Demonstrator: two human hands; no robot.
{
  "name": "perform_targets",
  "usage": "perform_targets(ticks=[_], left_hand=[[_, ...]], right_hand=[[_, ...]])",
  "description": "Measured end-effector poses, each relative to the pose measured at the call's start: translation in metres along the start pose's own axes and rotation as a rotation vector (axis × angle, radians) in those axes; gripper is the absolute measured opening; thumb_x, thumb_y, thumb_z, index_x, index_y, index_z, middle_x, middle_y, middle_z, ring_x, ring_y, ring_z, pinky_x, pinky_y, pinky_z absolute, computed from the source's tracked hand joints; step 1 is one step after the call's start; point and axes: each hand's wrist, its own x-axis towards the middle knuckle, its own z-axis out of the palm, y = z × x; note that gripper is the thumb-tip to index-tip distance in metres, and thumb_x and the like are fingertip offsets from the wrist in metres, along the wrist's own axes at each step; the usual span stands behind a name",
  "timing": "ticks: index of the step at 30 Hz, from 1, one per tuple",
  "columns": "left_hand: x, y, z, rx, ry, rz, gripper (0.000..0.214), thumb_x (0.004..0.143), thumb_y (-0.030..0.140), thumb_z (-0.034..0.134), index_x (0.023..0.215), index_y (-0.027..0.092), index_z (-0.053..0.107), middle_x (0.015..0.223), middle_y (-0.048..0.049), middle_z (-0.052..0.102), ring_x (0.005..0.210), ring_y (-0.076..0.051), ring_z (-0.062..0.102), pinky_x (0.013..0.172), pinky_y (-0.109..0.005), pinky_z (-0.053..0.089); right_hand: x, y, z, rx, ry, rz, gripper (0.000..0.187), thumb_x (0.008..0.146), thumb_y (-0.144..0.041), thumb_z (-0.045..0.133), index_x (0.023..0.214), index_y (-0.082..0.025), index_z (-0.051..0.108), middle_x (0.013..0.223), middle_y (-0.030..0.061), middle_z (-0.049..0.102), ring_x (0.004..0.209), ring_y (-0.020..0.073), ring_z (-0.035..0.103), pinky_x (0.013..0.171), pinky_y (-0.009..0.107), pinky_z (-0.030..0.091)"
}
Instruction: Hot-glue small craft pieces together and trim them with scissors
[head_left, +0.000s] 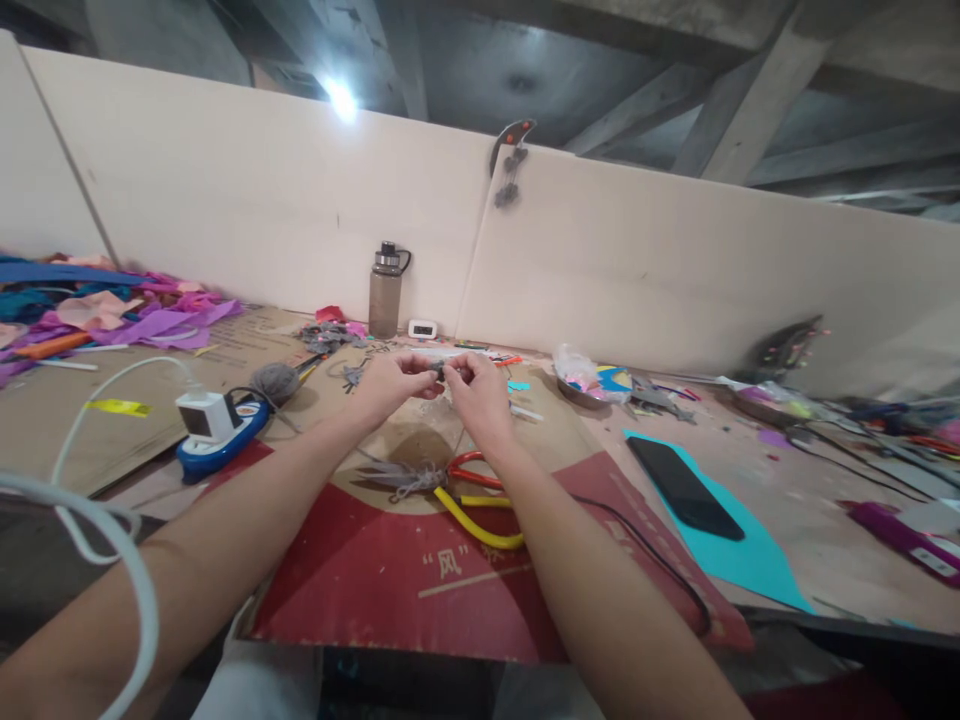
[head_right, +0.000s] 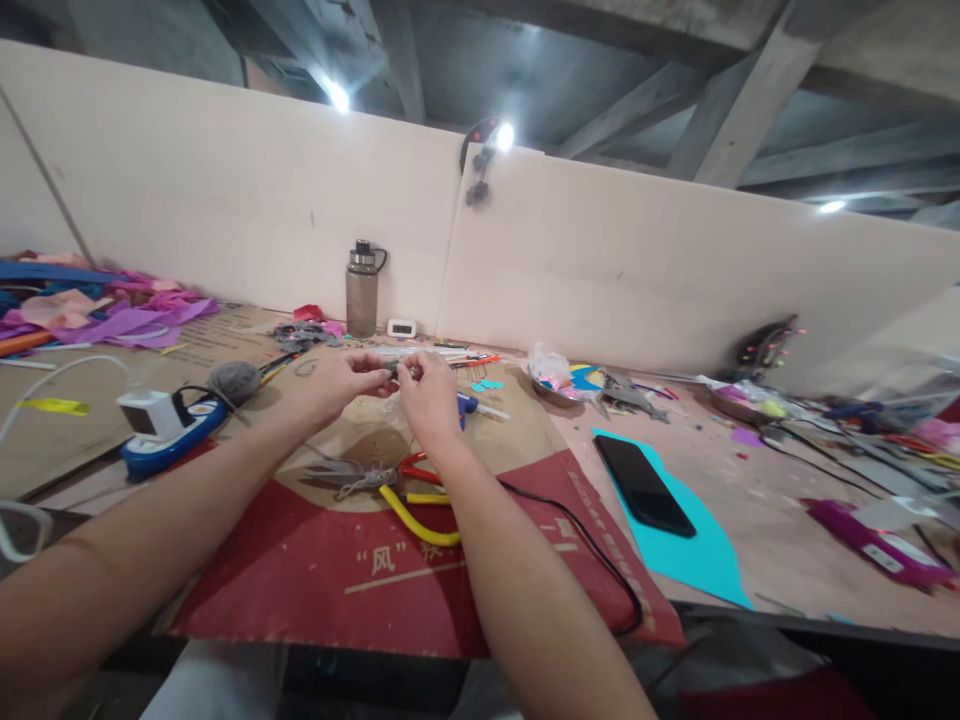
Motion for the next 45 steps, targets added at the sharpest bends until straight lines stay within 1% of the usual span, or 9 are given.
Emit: perform_targets(ticks=[4,12,17,21,26,37,40,42,45], left_hand=[[-0.001,0.002,0.001,0.046,0.035,-0.005,0.02,0.065,0.026,0.072,0.072,0.01,0.063,0.065,-0.0048,0.066,0.059,-0.014,0.065,0.061,-0.027,0.055],[-0.002,0.006,0.001,0.126,0.095,0.001,0.011,0.069,0.02,0.065,0.07,0.01,0.061,0.061,-0.0037,0.064,0.055,-0.014,0.064,0.058,-0.027,0.055],[-0.003,0.008,0.004,0.139,0.143,0.001,0.008,0.069,0.017,0.063,0.066,0.011,0.059,0.058,-0.0024,0.062,0.053,-0.012,0.062,0.055,-0.024,0.053],[-0.001,0.002,0.004,0.109,0.145,0.004,0.009,0.069,0.018,0.064,0.067,0.012,0.057,0.058,-0.0019,0.062,0.053,-0.012,0.062,0.057,-0.026,0.054],[0.002,-0.005,0.003,0.068,0.108,0.009,0.011,0.07,0.019,0.064,0.071,0.012,0.056,0.059,-0.0014,0.062,0.052,-0.011,0.061,0.058,-0.027,0.054],[0.003,-0.005,0.004,0.023,0.017,-0.021,0.011,0.072,0.016,0.061,0.07,0.013,0.052,0.057,0.0003,0.06,0.049,-0.011,0.061,0.052,-0.023,0.051],[0.004,-0.006,0.001,0.027,-0.011,-0.017,0.013,0.071,0.019,0.064,0.07,0.013,0.052,0.057,-0.0008,0.061,0.051,-0.011,0.061,0.05,-0.021,0.049],[0.005,-0.007,-0.001,0.014,-0.055,-0.028,0.013,0.072,0.022,0.064,0.074,0.012,0.055,0.059,-0.0018,0.062,0.05,-0.01,0.06,0.05,-0.02,0.048],[0.004,-0.005,-0.004,-0.036,-0.125,-0.108,0.017,0.072,0.025,0.065,0.079,0.011,0.059,0.061,-0.0028,0.063,0.051,-0.01,0.06,0.048,-0.019,0.046]], right_hand=[[-0.001,-0.002,0.0,-0.042,-0.003,-0.041,0.016,0.078,-0.027,0.049,0.066,-0.019,0.056,0.069,0.001,0.055,0.069,0.0149,0.048,0.065,0.027,0.036],[-0.003,-0.005,0.002,-0.031,-0.028,-0.039,0.016,0.078,-0.027,0.051,0.067,-0.019,0.057,0.069,0.0015,0.058,0.068,0.0148,0.049,0.065,0.027,0.036],[-0.005,-0.008,0.003,-0.031,-0.05,-0.011,0.018,0.078,-0.028,0.05,0.065,-0.019,0.057,0.066,0.0003,0.057,0.065,0.0139,0.049,0.063,0.027,0.034],[-0.005,-0.007,0.004,0.017,-0.053,0.038,0.019,0.077,-0.029,0.05,0.063,-0.019,0.056,0.064,-0.0006,0.057,0.061,0.0125,0.048,0.061,0.026,0.034],[-0.003,-0.006,0.005,0.054,-0.061,0.108,0.018,0.074,-0.029,0.05,0.059,-0.018,0.055,0.058,-0.0026,0.055,0.055,0.0103,0.045,0.057,0.024,0.032],[-0.002,-0.003,0.005,0.104,-0.07,0.184,0.017,0.069,-0.028,0.052,0.056,-0.017,0.053,0.053,-0.0042,0.051,0.052,0.0087,0.041,0.055,0.022,0.032],[0.002,0.001,0.007,0.142,-0.073,0.276,0.014,0.067,-0.031,0.054,0.068,-0.017,0.056,0.055,-0.005,0.051,0.052,0.0092,0.043,0.053,0.022,0.032],[0.004,0.005,0.007,0.213,-0.104,0.335,0.019,0.066,-0.034,0.055,0.077,-0.018,0.058,0.056,-0.0058,0.051,0.051,0.009,0.042,0.051,0.022,0.031],[0.006,0.01,0.005,0.291,-0.168,0.363,0.018,0.066,-0.034,0.053,0.07,-0.017,0.058,0.055,-0.0061,0.048,0.049,0.0078,0.038,0.049,0.021,0.029]])
